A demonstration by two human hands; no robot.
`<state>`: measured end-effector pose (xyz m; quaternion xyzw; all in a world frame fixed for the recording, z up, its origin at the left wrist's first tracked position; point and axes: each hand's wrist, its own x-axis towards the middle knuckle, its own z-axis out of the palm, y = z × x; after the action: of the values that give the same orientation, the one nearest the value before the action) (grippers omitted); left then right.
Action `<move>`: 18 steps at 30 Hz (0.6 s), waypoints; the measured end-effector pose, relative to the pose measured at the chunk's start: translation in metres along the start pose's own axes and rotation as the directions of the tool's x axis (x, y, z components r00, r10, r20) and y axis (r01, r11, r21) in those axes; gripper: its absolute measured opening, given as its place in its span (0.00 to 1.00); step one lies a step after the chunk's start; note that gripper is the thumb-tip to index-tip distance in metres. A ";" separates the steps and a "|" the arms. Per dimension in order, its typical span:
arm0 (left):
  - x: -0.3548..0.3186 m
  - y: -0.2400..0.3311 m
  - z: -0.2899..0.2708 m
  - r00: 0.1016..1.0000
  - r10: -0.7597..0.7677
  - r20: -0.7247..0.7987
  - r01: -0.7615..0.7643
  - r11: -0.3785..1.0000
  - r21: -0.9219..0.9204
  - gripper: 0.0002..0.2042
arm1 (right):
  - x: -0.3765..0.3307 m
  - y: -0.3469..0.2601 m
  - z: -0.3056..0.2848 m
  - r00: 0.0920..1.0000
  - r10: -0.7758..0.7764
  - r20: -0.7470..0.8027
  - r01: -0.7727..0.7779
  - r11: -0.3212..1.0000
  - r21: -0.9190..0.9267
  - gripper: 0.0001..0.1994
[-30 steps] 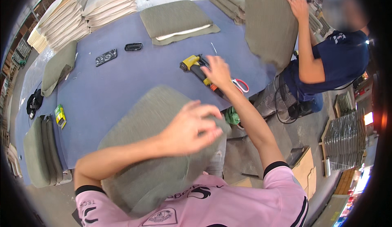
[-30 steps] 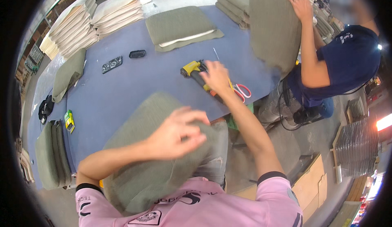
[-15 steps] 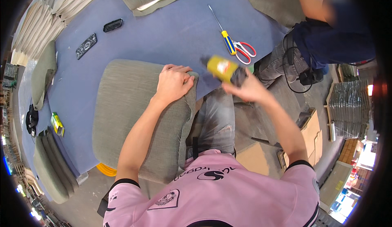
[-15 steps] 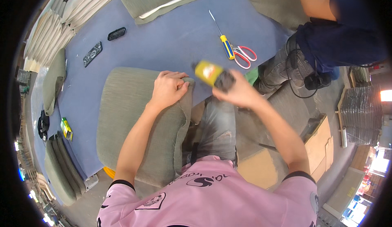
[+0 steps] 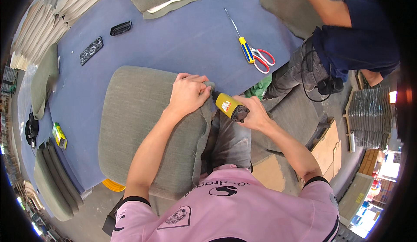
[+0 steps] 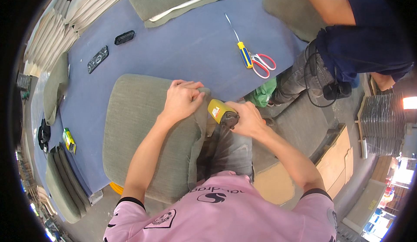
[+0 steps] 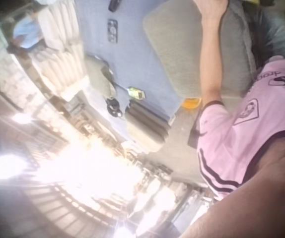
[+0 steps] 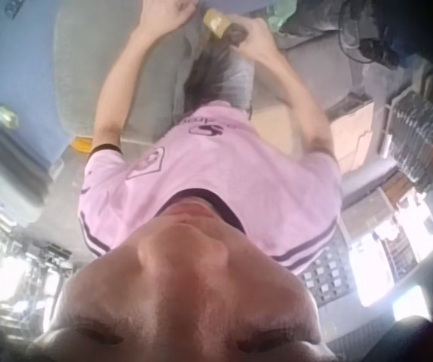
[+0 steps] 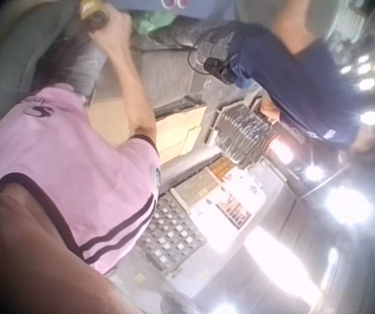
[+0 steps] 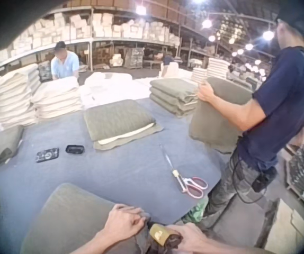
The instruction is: The person cuts a piece of gray fabric using a seam ripper and then trims the edges with scissors. They fold the fabric and continue trimming the edges to shape it.
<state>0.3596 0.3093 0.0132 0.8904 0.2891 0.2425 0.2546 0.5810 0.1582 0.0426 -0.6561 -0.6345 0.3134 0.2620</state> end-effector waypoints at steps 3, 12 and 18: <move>-0.003 -0.007 0.008 0.994 0.056 -0.089 -0.055 0.998 0.014 0.16 | 0.007 -0.001 -0.004 0.999 -0.014 0.030 0.014 1.000 -0.010 0.22; 0.006 -0.003 0.020 0.996 -0.058 -0.075 0.059 0.998 0.014 0.14 | 0.000 0.029 0.017 1.000 0.025 0.016 -0.022 0.986 -0.166 0.29; 0.000 0.004 0.017 0.997 -0.026 -0.075 0.031 0.997 0.067 0.15 | 0.008 0.009 0.004 0.994 0.027 0.110 -0.016 0.995 -0.097 0.25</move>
<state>0.3713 0.3014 0.0028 0.8848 0.3188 0.2616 0.2168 0.5839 0.1653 0.0331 -0.6563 -0.6553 0.3215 0.1910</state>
